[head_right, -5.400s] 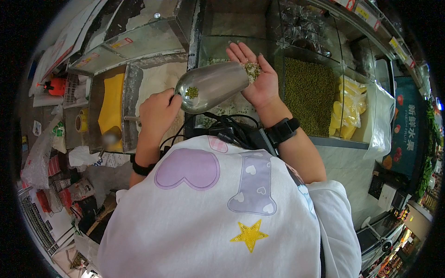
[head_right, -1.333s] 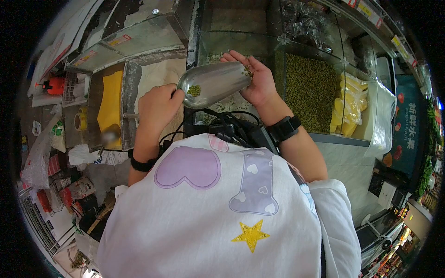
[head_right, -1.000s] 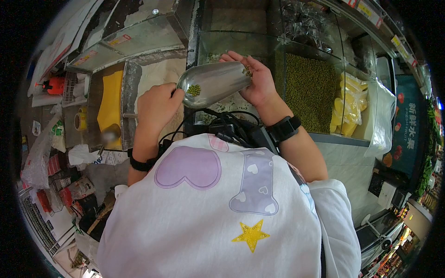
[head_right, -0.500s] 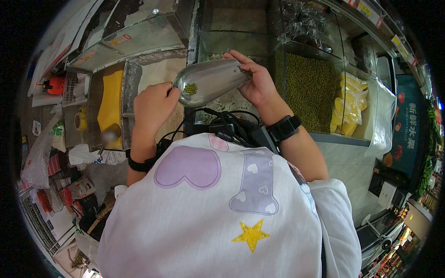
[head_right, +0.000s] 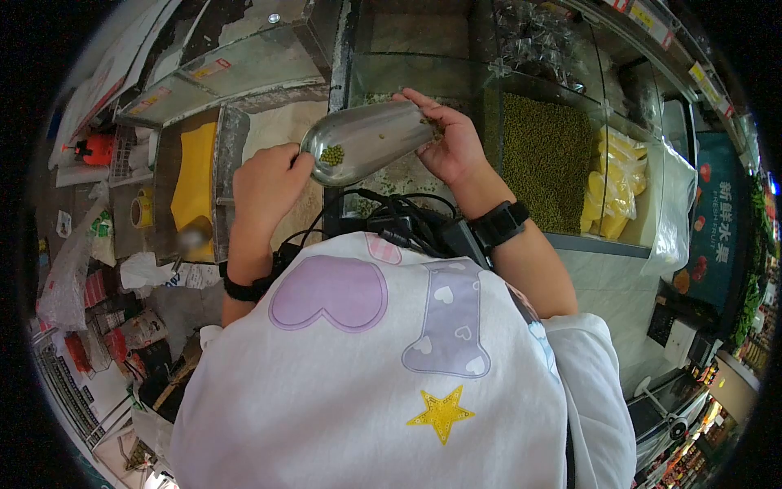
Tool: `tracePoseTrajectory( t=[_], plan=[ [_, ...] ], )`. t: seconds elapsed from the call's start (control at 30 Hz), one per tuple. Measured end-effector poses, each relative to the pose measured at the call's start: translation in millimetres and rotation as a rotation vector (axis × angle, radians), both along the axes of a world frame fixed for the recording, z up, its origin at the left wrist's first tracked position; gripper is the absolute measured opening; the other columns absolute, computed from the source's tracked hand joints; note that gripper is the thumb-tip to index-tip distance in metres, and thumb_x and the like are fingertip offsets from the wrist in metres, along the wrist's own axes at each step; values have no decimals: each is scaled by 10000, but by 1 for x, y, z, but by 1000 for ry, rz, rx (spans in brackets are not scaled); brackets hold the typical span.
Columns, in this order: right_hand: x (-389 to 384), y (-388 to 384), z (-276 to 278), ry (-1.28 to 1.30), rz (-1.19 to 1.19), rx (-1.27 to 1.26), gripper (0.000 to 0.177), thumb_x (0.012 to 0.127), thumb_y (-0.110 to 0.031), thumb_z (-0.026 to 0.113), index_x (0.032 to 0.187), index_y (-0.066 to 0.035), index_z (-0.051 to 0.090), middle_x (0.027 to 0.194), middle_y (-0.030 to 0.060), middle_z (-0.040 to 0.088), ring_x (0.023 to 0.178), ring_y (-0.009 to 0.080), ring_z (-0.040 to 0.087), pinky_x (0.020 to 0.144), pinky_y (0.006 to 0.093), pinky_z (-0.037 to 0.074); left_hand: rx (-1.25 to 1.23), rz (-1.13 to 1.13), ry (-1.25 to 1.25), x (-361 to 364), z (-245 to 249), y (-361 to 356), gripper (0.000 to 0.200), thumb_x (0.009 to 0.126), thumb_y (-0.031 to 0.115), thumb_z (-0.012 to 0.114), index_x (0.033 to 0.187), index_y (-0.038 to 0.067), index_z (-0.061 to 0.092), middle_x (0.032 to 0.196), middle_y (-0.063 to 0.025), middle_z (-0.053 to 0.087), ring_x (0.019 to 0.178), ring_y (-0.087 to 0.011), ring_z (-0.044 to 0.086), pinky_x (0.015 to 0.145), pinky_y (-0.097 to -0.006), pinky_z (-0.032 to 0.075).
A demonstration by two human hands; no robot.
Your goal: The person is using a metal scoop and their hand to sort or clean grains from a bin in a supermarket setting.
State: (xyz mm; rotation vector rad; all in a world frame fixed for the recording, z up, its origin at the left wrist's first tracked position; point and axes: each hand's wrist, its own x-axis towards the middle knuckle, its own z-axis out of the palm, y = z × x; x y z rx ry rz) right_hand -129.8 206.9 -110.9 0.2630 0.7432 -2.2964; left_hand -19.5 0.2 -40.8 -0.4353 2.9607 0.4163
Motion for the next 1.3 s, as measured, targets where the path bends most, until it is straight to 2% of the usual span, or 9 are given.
tracePoseTrajectory(
  t=[0.17,0.23,0.3,0.33,0.4,0.53,0.6,0.9,1.3],
  plan=[
    [-6,8,-13,-108,-46,-190,419,890,-179,405,1241,48,438,1214,160,511,1098,250,501,957,346,407,47,13,7,-1,-3,0,325,784,328,470,719,50,626,697,-163,613,679,-355,595,618,-438,456],
    [-4,4,-7,-119,-44,-247,420,913,-220,388,1233,45,445,1205,157,510,1105,251,491,961,355,403,251,46,71,-2,-15,-3,326,786,329,462,716,50,615,697,-163,605,687,-359,585,620,-428,450],
    [-1,-5,3,-318,-293,181,431,940,-267,328,1214,37,462,1184,154,511,1144,260,448,992,381,371,283,60,59,-2,-22,-3,325,785,329,460,715,50,612,699,-163,602,692,-360,582,623,-425,447],
    [-1,-4,2,-318,-293,181,431,940,-267,328,1214,37,462,1184,154,511,1144,260,448,992,381,371,314,78,49,-1,-23,-3,324,784,330,459,715,51,609,701,-163,600,697,-361,578,626,-422,445],
    [0,0,-1,-299,-207,56,446,956,-279,270,1202,34,472,1223,164,495,1188,261,402,1025,395,324,286,70,31,-1,-24,-1,325,783,329,456,713,51,609,701,-164,599,697,-361,578,627,-423,446],
    [0,1,-1,-178,-159,91,464,961,-269,228,1221,41,455,1271,174,469,1192,278,409,1053,391,286,214,49,11,1,-26,0,325,781,329,455,712,54,614,701,-161,601,697,-357,579,628,-429,447],
    [-1,1,-3,-171,-149,-57,479,960,-268,214,1241,51,435,1303,181,446,1212,291,404,1060,394,279,199,45,2,1,-25,1,325,781,330,456,708,56,614,702,-160,602,697,-355,581,627,-431,449],
    [0,1,0,-124,-90,-122,488,950,-279,253,1265,60,408,1294,197,448,1225,309,400,1058,400,288,110,-12,46,0,-22,5,312,781,316,480,689,49,612,677,-166,603,675,-351,592,606,-445,457],
    [2,-1,6,-111,-73,-89,489,955,-287,244,1257,56,417,1278,197,462,1218,310,408,1056,399,295,91,-12,48,-2,-21,6,315,781,318,485,694,47,619,676,-165,606,670,-346,594,602,-438,456]
  ],
)
